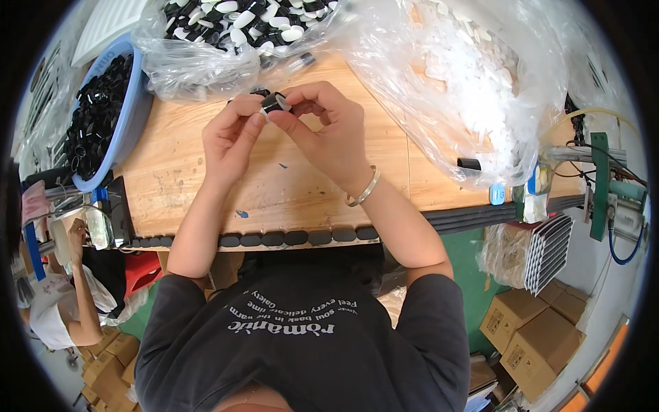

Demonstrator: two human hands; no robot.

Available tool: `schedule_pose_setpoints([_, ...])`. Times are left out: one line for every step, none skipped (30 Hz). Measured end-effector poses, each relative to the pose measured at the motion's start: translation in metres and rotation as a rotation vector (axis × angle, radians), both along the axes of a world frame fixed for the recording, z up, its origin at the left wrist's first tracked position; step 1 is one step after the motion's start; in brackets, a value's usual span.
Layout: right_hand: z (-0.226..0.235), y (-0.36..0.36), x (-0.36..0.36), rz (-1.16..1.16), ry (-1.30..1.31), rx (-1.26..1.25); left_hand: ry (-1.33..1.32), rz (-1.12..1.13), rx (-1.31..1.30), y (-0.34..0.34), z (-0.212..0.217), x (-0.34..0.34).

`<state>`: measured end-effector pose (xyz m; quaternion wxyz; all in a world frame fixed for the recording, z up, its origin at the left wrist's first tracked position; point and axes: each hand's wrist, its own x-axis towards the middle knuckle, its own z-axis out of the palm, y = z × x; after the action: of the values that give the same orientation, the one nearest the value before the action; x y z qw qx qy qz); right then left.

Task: Assembling small black plastic caps by inserting white circular pads into them.

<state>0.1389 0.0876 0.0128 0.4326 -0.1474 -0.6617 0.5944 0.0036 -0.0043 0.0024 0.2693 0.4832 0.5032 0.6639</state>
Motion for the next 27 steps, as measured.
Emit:
schedule_pose_setpoints([0.001,0.000,0.000,-0.021,-0.032,0.065,-0.066,0.001,-0.002,0.000,-0.001,0.000])
schedule_pose_setpoints([0.001,0.000,0.001,-0.044,-0.063,0.131,-0.065,0.001,-0.001,0.000,-0.001,0.000])
schedule_pose_setpoints([0.001,0.002,0.001,-0.044,-0.063,0.131,-0.027,-0.008,-0.006,0.001,-0.001,0.000])
schedule_pose_setpoints([0.000,0.004,0.002,-0.061,-0.094,0.264,0.011,-0.017,-0.011,0.001,-0.002,0.000])
schedule_pose_setpoints([-0.001,0.005,0.002,-0.079,-0.126,0.397,0.011,-0.017,-0.012,0.001,-0.004,-0.001])
schedule_pose_setpoints([0.001,0.005,0.002,-0.079,-0.125,0.396,0.058,-0.019,-0.018,0.001,-0.007,-0.004])
schedule_pose_setpoints([0.005,0.006,0.002,-0.085,-0.105,0.473,0.105,-0.021,-0.024,0.001,-0.008,-0.006])
schedule_pose_setpoints([0.008,0.006,0.001,-0.094,-0.086,0.549,0.106,-0.023,-0.025,0.002,-0.008,-0.009])
schedule_pose_setpoints([0.009,0.007,0.001,-0.096,-0.085,0.547,0.229,-0.014,-0.007,0.002,-0.005,-0.011])
schedule_pose_setpoints([0.010,0.007,0.002,-0.084,-0.083,0.548,0.353,-0.005,0.012,0.002,-0.003,-0.013])
schedule_pose_setpoints([0.010,0.008,0.002,-0.074,-0.082,0.547,0.353,-0.010,0.010,0.003,0.001,-0.015])
schedule_pose_setpoints([0.011,0.008,0.003,-0.077,-0.083,0.545,0.465,0.001,0.047,0.003,0.006,-0.018])
schedule_pose_setpoints([0.013,0.008,0.004,-0.055,-0.119,0.532,0.576,0.012,0.085,0.003,0.008,-0.020])
schedule_pose_setpoints([0.013,0.008,0.005,-0.031,-0.153,0.519,0.577,0.009,0.083,0.002,0.008,-0.022])
schedule_pose_setpoints([0.013,0.008,0.005,-0.033,-0.153,0.517,0.585,-0.007,0.069,0.002,0.008,-0.024])
schedule_pose_setpoints([0.011,0.008,0.005,-0.026,-0.150,0.523,0.594,-0.024,0.055,0.001,0.008,-0.025])
schedule_pose_setpoints([0.010,0.009,0.004,-0.019,-0.146,0.529,0.594,-0.025,0.054,0.002,0.008,-0.025])
schedule_pose_setpoints([0.011,0.009,0.004,-0.020,-0.145,0.528,0.575,-0.035,0.055,0.002,0.007,-0.025])
schedule_pose_setpoints([0.011,0.009,0.004,-0.034,-0.133,0.554,0.556,-0.045,0.055,0.003,0.007,-0.025])
schedule_pose_setpoints([0.012,0.009,0.004,-0.048,-0.121,0.579,0.557,-0.047,0.054,0.003,0.006,-0.024])
schedule_pose_setpoints([0.011,0.009,0.004,-0.050,-0.121,0.577,0.514,-0.037,0.046,0.003,0.006,-0.021])
schedule_pose_setpoints([0.009,0.010,0.004,-0.048,-0.111,0.608,0.471,-0.028,0.038,0.004,0.006,-0.019])
schedule_pose_setpoints([0.008,0.010,0.004,-0.047,-0.103,0.638,0.472,-0.031,0.036,0.004,0.005,-0.019])
schedule_pose_setpoints([0.007,0.010,0.004,-0.050,-0.103,0.635,0.444,-0.031,0.043,0.003,0.003,-0.019])
schedule_pose_setpoints([0.007,0.009,0.004,-0.054,-0.102,0.658,0.416,-0.031,0.050,0.003,0.002,-0.019])
schedule_pose_setpoints([0.007,0.009,0.005,-0.058,-0.102,0.680,0.417,-0.036,0.047,0.003,0.002,-0.020])
schedule_pose_setpoints([0.007,0.009,0.005,-0.063,-0.102,0.676,0.447,-0.031,0.062,0.004,0.001,-0.020])
